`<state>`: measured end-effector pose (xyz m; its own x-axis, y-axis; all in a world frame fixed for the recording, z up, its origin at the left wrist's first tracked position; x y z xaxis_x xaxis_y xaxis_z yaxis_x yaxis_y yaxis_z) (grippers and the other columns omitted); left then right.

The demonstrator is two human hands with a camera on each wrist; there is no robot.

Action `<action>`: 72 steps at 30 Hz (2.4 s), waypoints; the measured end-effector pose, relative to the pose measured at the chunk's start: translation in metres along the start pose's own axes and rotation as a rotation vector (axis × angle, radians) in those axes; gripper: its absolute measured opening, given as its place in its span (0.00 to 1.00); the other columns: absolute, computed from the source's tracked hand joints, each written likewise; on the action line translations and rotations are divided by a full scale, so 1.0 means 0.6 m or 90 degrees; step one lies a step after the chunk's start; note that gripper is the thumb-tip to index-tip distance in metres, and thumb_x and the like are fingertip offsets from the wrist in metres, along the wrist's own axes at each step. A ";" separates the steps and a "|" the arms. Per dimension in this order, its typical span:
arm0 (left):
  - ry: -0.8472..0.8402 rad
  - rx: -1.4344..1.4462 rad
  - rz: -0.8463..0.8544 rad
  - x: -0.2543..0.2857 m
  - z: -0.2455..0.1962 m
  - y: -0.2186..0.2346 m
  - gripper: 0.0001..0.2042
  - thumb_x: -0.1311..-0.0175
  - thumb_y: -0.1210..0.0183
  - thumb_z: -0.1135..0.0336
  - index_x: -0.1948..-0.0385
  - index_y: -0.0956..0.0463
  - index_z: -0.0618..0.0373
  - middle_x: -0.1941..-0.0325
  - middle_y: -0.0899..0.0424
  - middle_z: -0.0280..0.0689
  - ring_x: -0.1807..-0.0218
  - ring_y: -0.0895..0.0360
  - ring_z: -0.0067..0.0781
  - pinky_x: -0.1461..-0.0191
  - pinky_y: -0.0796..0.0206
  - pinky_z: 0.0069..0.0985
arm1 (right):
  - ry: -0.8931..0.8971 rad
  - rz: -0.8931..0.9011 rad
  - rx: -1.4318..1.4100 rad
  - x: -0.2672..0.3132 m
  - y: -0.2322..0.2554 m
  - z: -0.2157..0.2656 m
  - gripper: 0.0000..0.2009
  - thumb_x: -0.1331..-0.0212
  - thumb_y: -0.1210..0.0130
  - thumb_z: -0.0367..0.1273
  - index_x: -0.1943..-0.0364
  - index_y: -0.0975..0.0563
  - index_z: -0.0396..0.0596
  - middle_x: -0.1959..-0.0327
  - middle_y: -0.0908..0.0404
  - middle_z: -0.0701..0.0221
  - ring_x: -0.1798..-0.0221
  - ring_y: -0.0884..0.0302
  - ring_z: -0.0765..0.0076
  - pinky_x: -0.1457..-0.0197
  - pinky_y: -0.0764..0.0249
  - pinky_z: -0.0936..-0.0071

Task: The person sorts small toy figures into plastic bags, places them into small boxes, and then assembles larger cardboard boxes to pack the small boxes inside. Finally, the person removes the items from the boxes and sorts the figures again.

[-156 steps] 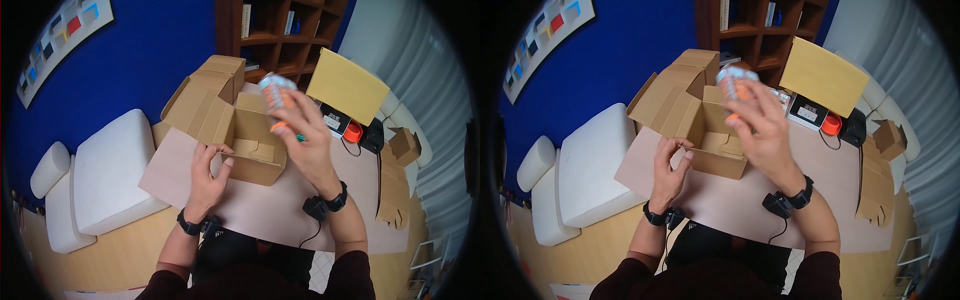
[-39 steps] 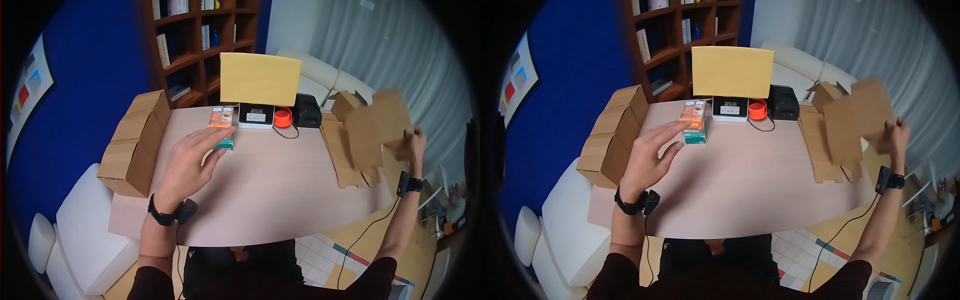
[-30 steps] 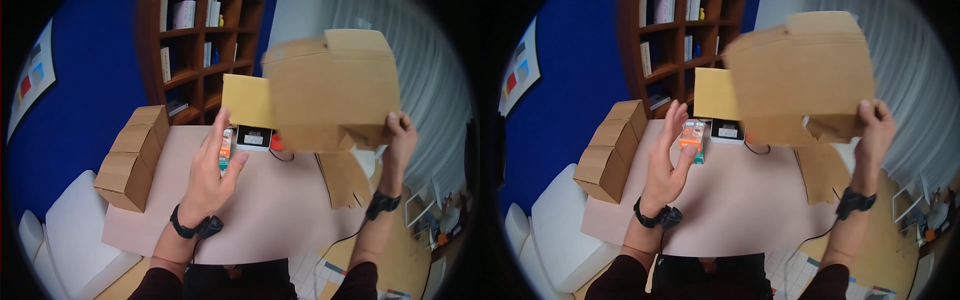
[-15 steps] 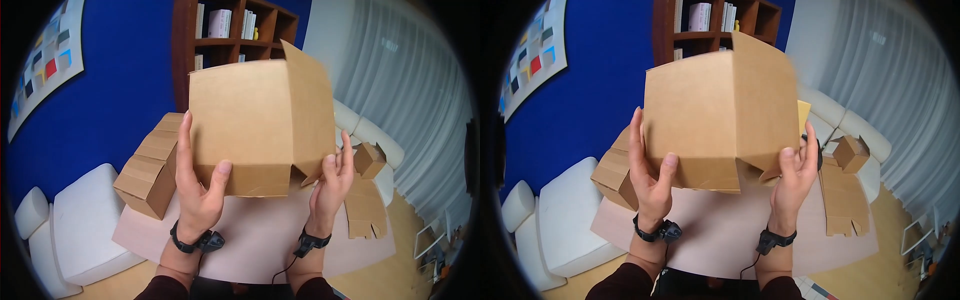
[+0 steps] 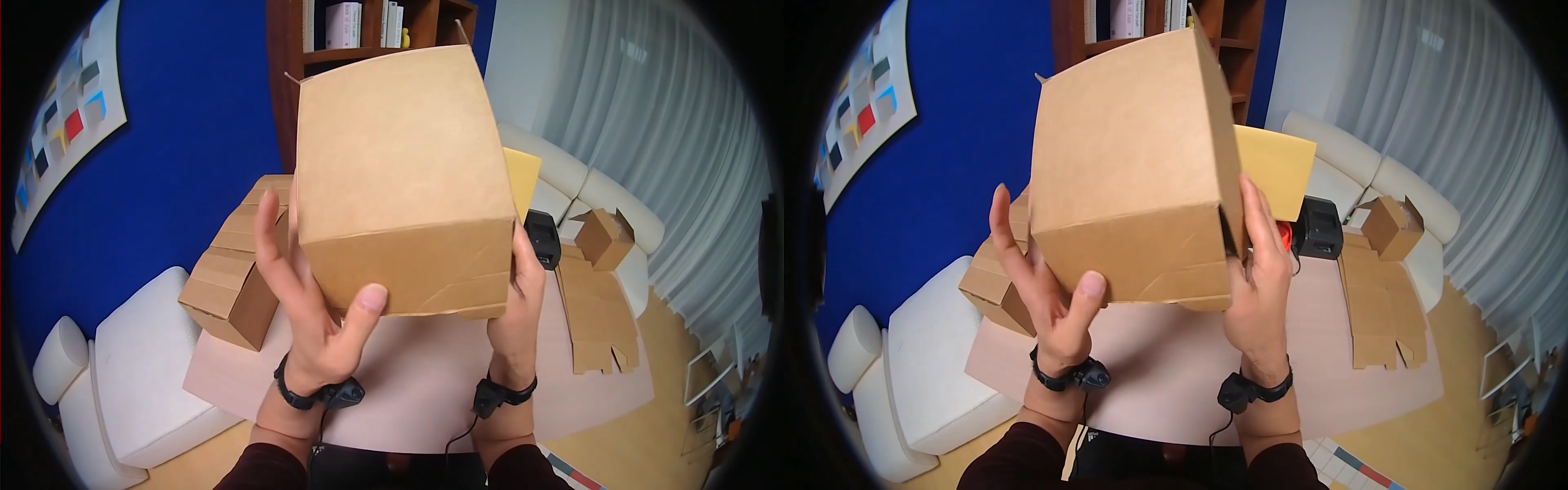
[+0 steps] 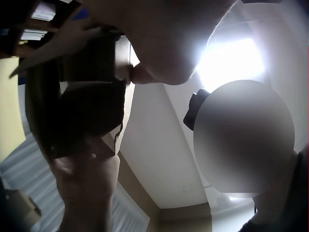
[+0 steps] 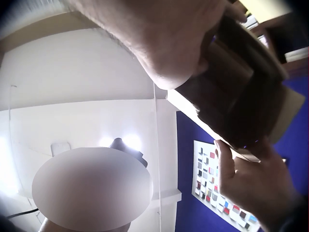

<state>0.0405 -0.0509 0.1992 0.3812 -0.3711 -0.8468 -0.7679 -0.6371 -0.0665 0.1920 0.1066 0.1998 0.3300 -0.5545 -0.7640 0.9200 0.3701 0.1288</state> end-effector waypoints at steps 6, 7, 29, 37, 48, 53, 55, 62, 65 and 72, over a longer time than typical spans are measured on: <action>-0.123 -0.128 -0.003 0.011 0.032 -0.007 0.45 0.32 0.29 0.68 0.26 0.59 0.47 0.15 0.61 0.75 0.15 0.46 0.68 0.16 0.48 0.54 | -0.098 -0.018 -0.198 0.008 0.015 0.019 0.15 0.32 0.46 0.28 0.47 0.19 0.31 0.58 0.13 0.71 0.59 0.22 0.77 0.52 0.25 0.78; -0.124 -0.130 -0.004 0.003 0.034 -0.009 0.45 0.32 0.29 0.68 0.26 0.59 0.47 0.15 0.61 0.75 0.15 0.46 0.68 0.16 0.48 0.54 | -0.133 0.006 -0.231 0.010 0.020 0.021 0.15 0.33 0.45 0.27 0.47 0.19 0.31 0.58 0.14 0.71 0.60 0.22 0.78 0.54 0.25 0.78; 0.144 -0.053 -0.032 -0.002 0.033 0.006 0.29 0.21 0.36 0.58 0.27 0.36 0.63 0.30 0.24 0.44 0.30 0.26 0.36 0.26 0.36 0.34 | -0.204 0.146 -0.347 0.012 0.045 0.060 0.49 0.56 0.49 0.28 0.19 0.41 0.31 0.22 0.33 0.52 0.20 0.31 0.46 0.24 0.26 0.51; 0.098 -0.008 -0.214 0.014 0.058 0.027 0.15 0.18 0.40 0.63 0.40 0.24 0.64 0.41 0.15 0.37 0.41 0.21 0.26 0.35 0.30 0.29 | -0.148 0.179 -0.232 0.012 0.026 0.066 0.45 0.52 0.51 0.24 0.19 0.39 0.34 0.19 0.35 0.54 0.17 0.37 0.51 0.21 0.32 0.60; 0.137 -0.023 -0.195 0.006 0.037 0.009 0.23 0.14 0.48 0.55 0.32 0.28 0.66 0.35 0.20 0.36 0.34 0.26 0.26 0.28 0.38 0.31 | -0.034 0.150 -0.222 0.016 -0.005 0.045 0.53 0.33 0.45 0.69 0.21 0.36 0.35 0.17 0.41 0.48 0.14 0.45 0.48 0.15 0.46 0.55; 0.173 0.021 -0.098 0.006 0.022 0.001 0.30 0.14 0.52 0.47 0.26 0.35 0.66 0.27 0.27 0.40 0.27 0.32 0.31 0.22 0.45 0.33 | 0.104 0.037 -0.091 0.012 0.000 0.025 0.44 0.31 0.40 0.62 0.26 0.27 0.37 0.21 0.35 0.49 0.20 0.35 0.48 0.19 0.39 0.54; 0.179 0.022 -0.076 0.003 0.017 -0.008 0.31 0.14 0.53 0.46 0.26 0.37 0.66 0.26 0.28 0.41 0.25 0.34 0.32 0.20 0.47 0.33 | 0.170 -0.001 -0.050 0.009 0.001 0.013 0.43 0.34 0.36 0.61 0.26 0.26 0.42 0.21 0.34 0.50 0.20 0.35 0.48 0.19 0.38 0.53; 0.233 0.020 -0.006 0.010 0.007 -0.016 0.36 0.14 0.58 0.40 0.23 0.41 0.66 0.21 0.33 0.45 0.20 0.40 0.36 0.17 0.52 0.33 | 0.132 0.008 -0.159 0.010 -0.016 0.005 0.47 0.34 0.36 0.60 0.19 0.36 0.44 0.19 0.38 0.49 0.17 0.39 0.47 0.16 0.41 0.52; 0.129 -0.031 0.042 0.011 0.012 -0.015 0.48 0.19 0.60 0.30 0.18 0.57 0.69 0.18 0.42 0.54 0.17 0.43 0.47 0.17 0.49 0.38 | 0.115 0.009 -0.233 0.005 -0.021 0.016 0.49 0.30 0.34 0.53 0.17 0.44 0.38 0.18 0.41 0.48 0.16 0.41 0.49 0.16 0.42 0.55; -0.189 -0.191 -0.046 0.036 0.033 -0.039 0.38 0.18 0.45 0.53 0.17 0.53 0.62 0.16 0.49 0.69 0.16 0.44 0.68 0.18 0.45 0.51 | 0.055 -0.044 -0.323 0.013 -0.025 0.005 0.40 0.30 0.32 0.32 0.21 0.41 0.29 0.31 0.24 0.58 0.31 0.25 0.63 0.26 0.31 0.65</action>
<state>0.0565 -0.0304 0.1719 0.2304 -0.1355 -0.9636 -0.5445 -0.8387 -0.0123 0.1816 0.0947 0.1937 0.2331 -0.5350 -0.8121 0.7136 0.6614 -0.2309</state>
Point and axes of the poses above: each hand's wrist, its own x-axis away from the middle knuckle, its own y-axis out of the back of the hand, z = x × y, the point moved 2 cm from there along -x, towards the middle knuckle
